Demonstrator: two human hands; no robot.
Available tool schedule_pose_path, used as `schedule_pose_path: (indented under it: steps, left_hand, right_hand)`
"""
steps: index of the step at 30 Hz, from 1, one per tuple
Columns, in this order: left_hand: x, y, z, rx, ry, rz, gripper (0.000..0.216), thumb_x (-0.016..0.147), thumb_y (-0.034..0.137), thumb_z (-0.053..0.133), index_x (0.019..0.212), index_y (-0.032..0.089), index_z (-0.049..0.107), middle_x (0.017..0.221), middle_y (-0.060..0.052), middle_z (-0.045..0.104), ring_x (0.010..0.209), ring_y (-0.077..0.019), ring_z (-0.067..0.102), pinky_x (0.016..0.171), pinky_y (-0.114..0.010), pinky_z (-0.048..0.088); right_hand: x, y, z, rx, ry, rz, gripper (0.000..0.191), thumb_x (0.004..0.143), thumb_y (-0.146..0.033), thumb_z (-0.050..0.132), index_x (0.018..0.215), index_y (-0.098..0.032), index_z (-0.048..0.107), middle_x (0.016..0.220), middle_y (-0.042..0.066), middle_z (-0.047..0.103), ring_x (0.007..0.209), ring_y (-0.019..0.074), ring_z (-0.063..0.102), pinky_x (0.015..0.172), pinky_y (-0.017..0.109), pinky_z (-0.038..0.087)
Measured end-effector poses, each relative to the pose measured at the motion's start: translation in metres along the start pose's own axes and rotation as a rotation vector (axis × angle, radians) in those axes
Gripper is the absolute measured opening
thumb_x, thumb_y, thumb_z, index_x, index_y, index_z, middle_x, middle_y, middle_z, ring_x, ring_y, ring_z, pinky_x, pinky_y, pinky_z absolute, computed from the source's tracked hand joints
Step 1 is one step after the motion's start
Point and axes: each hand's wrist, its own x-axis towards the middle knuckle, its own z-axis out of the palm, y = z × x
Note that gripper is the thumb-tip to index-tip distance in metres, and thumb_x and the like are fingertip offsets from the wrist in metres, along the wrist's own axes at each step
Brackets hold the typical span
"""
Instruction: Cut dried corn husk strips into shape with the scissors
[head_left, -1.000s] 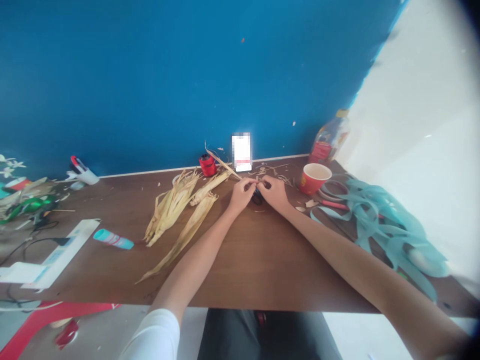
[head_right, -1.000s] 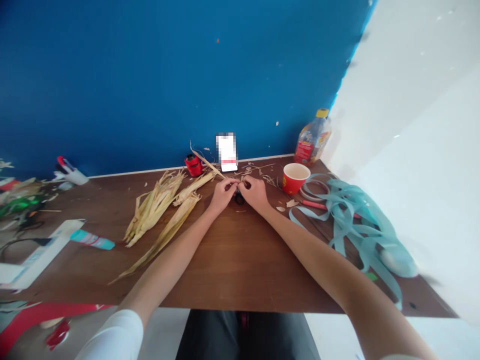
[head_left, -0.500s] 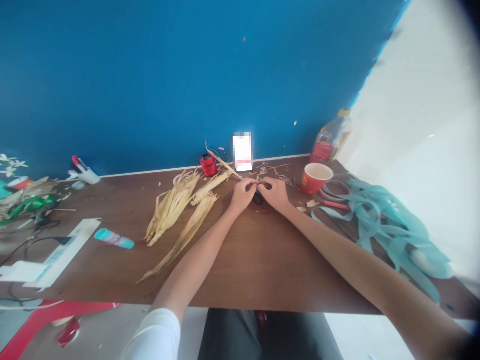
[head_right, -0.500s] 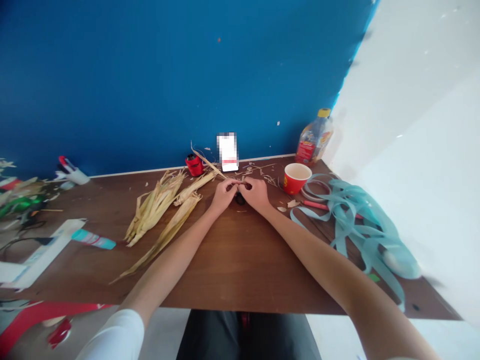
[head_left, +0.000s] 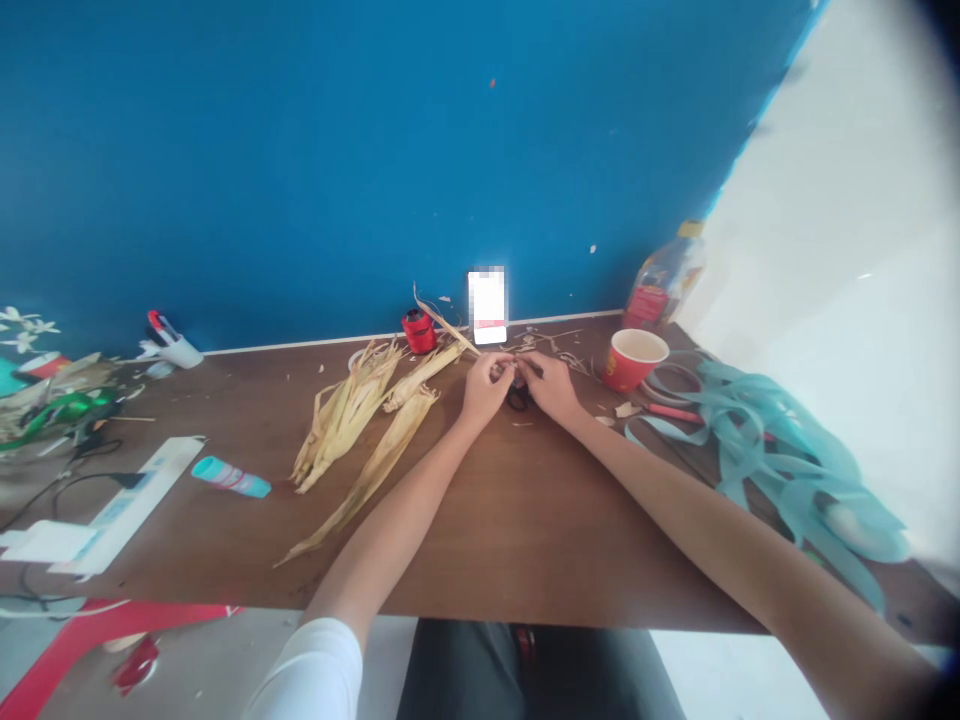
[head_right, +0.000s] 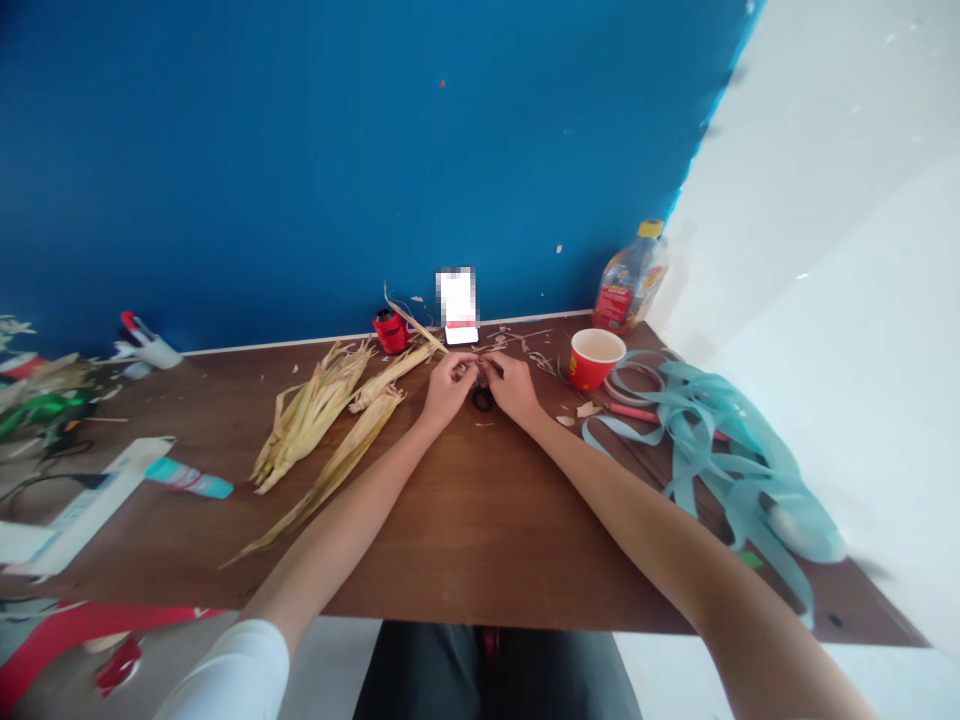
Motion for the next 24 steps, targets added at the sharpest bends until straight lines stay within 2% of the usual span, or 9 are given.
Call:
schedule_pose_path:
  steps: [4,7,12,18,21,24]
  left_hand:
    - [0.0004,-0.0009,-0.0007,-0.003,-0.003,0.005,0.020,0.087,0.023,0.061,0.103,0.017,0.069,0.100,-0.008,0.067,0.079,-0.0142,0.063,0.073,-0.027,0.052]
    - [0.0008,-0.0014,-0.0014,-0.024,-0.014,0.012,0.018,0.087,0.025,0.062,0.102,0.017,0.069,0.102,-0.008,0.067,0.085,-0.0156,0.064,0.075,-0.027,0.052]
    - [0.0013,-0.0026,-0.0030,0.017,-0.024,0.029,0.011,0.087,0.025,0.062,0.090,0.018,0.071,0.094,-0.006,0.067,0.083,-0.0148,0.063,0.076,-0.027,0.050]
    - [0.0017,0.0001,-0.0041,-0.005,0.001,-0.037,0.012,0.087,0.024,0.061,0.086,0.016,0.070,0.092,-0.007,0.069,0.087,-0.0161,0.063,0.079,-0.027,0.050]
    - [0.0013,0.0011,-0.0038,0.014,-0.004,-0.036,0.011,0.086,0.024,0.062,0.086,0.017,0.070,0.092,-0.006,0.069,0.085,-0.0154,0.063,0.078,-0.027,0.049]
    - [0.0008,0.0009,-0.0033,0.037,-0.008,-0.023,0.011,0.086,0.025,0.062,0.086,0.017,0.069,0.090,-0.006,0.068,0.083,-0.0148,0.062,0.077,-0.027,0.049]
  right_hand:
    - [0.0000,0.0004,0.0016,0.019,-0.029,0.011,0.037,0.091,-0.029,0.048,0.125,-0.023,0.059,0.093,0.005,0.074,0.078,0.0217,0.068,0.080,0.038,0.053]
    - [-0.0005,-0.0040,0.0010,-0.018,-0.072,0.007,0.044,0.090,-0.025,0.047,0.133,-0.023,0.052,0.091,0.004,0.074,0.080,0.0229,0.069,0.085,0.041,0.052]
    - [-0.0007,-0.0056,0.0015,-0.037,-0.074,0.014,0.045,0.087,-0.027,0.053,0.132,-0.022,0.051,0.091,0.004,0.074,0.081,0.0228,0.069,0.087,0.041,0.052]
    - [0.0016,0.0029,0.0039,0.126,-0.009,0.053,0.045,0.083,-0.031,0.059,0.125,-0.020,0.051,0.082,0.001,0.069,0.073,0.0193,0.068,0.077,0.036,0.054]
    - [0.0013,0.0010,0.0026,0.078,0.045,0.025,0.042,0.082,-0.027,0.056,0.123,-0.019,0.052,0.081,0.001,0.069,0.075,0.0188,0.067,0.080,0.036,0.054]
    - [0.0000,-0.0029,0.0012,0.016,0.087,-0.002,0.040,0.083,-0.025,0.054,0.122,-0.018,0.054,0.088,0.004,0.071,0.080,0.0193,0.068,0.084,0.037,0.053]
